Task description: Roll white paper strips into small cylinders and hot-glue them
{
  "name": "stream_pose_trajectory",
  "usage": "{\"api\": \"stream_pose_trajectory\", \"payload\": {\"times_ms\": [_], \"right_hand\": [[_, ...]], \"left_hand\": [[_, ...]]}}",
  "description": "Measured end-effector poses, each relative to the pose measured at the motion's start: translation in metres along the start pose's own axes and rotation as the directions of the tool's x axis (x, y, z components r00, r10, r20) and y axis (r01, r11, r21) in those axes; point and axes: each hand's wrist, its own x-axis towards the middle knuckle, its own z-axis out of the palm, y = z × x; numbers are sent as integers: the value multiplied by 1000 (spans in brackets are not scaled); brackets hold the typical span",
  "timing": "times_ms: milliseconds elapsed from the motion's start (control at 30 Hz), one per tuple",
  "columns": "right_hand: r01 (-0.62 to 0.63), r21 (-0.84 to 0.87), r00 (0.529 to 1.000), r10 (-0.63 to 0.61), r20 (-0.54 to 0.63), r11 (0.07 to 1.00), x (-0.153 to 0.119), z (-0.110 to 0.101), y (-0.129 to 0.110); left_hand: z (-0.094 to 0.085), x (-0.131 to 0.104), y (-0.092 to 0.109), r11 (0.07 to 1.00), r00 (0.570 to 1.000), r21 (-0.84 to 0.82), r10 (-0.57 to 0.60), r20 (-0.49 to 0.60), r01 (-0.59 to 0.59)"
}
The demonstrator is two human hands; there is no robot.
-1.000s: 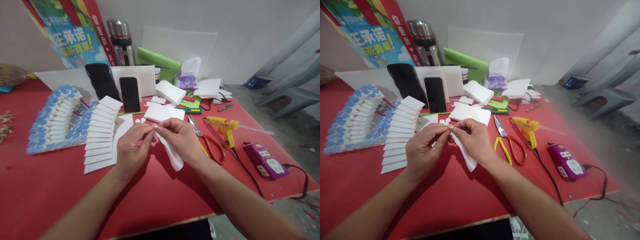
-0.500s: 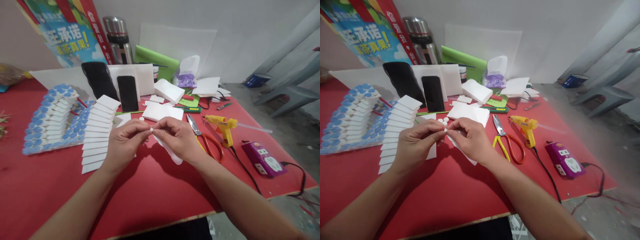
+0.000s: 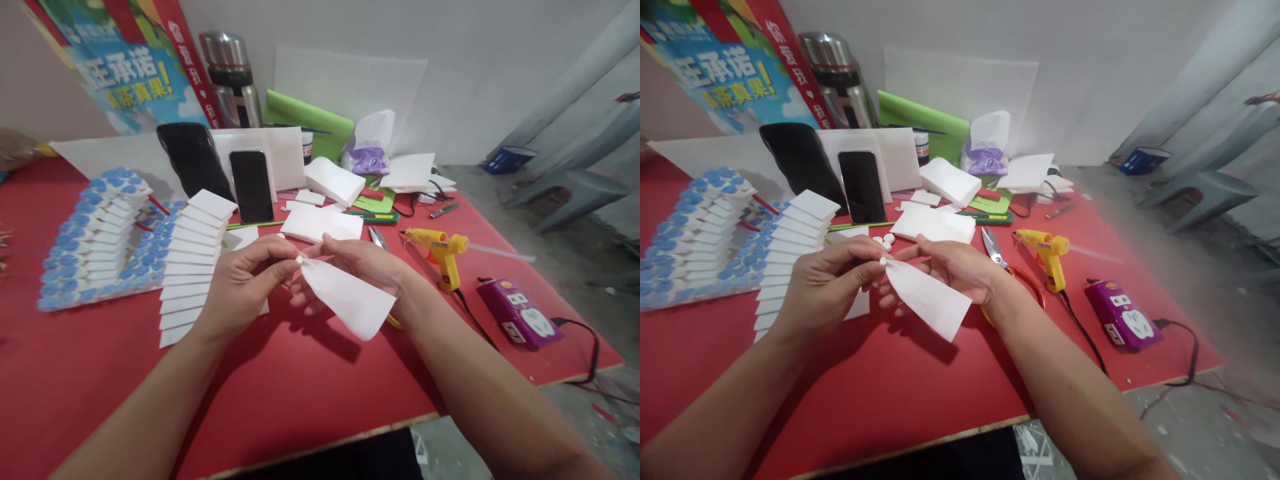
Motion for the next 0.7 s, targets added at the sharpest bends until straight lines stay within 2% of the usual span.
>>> {"api": "stream_pose_trajectory", "payload": {"times_ms": [67, 133, 267, 400, 533, 600, 700], "right_hand": [[-44, 53, 990, 37, 137, 998, 2, 2, 4], [5, 62, 985, -16, 170, 998, 3, 7, 8], [130, 37, 987, -132, 92, 991, 0, 11, 11], [150, -35, 988, -149, 42, 988, 1, 9, 11], [196, -250, 971, -223, -83, 948, 3, 6, 10], [219, -394, 944, -297, -147, 893, 1, 6, 10], [237, -589, 897, -407, -172, 773, -1, 9, 10]], "left_hand": [[1, 0, 2, 999, 1000, 24, 28, 12, -28], [2, 0, 3, 999, 999, 36, 24, 23, -24], [3, -1, 4, 999, 999, 10, -31, 28, 31], [4, -1, 4, 998, 998, 35, -57, -11, 57], [8, -1, 4, 993, 991, 21, -113, -78, 115], [10, -1, 3, 985, 979, -9, -170, -110, 170], [13, -3, 2, 960, 950, -84, -276, -145, 266]]}}
